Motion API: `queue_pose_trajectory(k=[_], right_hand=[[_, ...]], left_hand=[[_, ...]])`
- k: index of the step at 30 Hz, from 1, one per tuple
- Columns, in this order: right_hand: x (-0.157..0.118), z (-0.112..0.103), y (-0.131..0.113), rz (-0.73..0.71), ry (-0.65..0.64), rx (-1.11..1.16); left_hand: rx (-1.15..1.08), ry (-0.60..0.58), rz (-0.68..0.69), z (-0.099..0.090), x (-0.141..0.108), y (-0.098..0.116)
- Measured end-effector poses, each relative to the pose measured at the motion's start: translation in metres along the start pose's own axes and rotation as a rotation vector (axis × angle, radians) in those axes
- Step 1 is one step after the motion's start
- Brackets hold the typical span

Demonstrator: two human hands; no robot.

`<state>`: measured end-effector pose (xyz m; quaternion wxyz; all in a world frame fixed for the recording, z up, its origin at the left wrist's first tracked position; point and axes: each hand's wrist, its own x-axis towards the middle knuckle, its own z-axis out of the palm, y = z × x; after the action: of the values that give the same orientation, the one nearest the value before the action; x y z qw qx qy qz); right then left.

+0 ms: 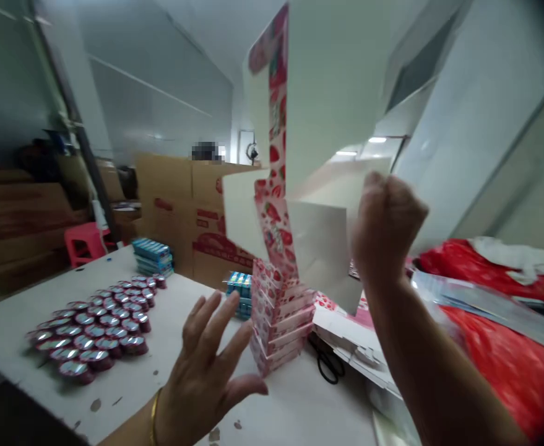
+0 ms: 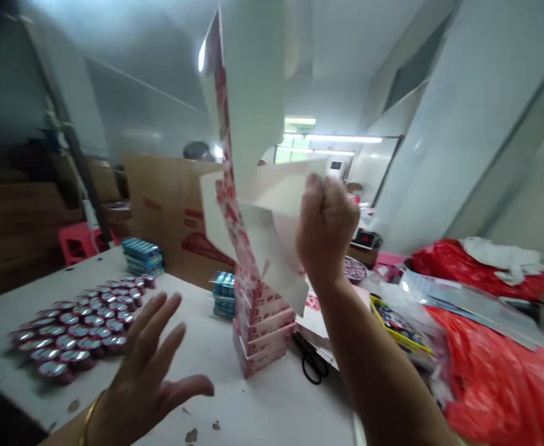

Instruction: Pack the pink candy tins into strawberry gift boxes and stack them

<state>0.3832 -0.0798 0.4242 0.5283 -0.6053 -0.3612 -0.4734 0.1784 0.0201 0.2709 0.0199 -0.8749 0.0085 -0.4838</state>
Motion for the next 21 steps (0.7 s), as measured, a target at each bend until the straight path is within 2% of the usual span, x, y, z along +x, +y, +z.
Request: queue_pose_trajectory(k=[2, 5, 9, 12, 16, 19, 21], right_hand=[[-0.022, 0.016, -0.015, 0.071, -0.102, 0.155], [-0.063, 0.033, -0.029, 0.283, -0.277, 0.409], [-0.125, 0.041, -0.053, 0.565, -0.499, 0.635], [-0.171, 0.034, -0.08, 0.674, -0.552, 0.678], [-0.227, 0.02, -0.113, 0.82, -0.576, 0.718], [-0.262, 0.013, -0.123, 0.994, -0.573, 0.7], [-0.281, 0.008, -0.122, 1.112, -0.542, 0.666]], left_hand=[[0.092, -0.028, -0.002, -0.003, -0.001, -0.001], [0.208, -0.102, -0.037, -0.009, -0.011, -0.004], [0.25, -0.197, -0.05, -0.022, -0.03, -0.011], [0.206, -0.257, -0.021, -0.03, -0.054, -0.018], [0.156, -0.209, 0.038, -0.032, -0.105, -0.031], [0.067, -0.203, -0.014, -0.038, -0.139, -0.036], [0.0, -0.19, -0.103, -0.047, -0.153, -0.037]])
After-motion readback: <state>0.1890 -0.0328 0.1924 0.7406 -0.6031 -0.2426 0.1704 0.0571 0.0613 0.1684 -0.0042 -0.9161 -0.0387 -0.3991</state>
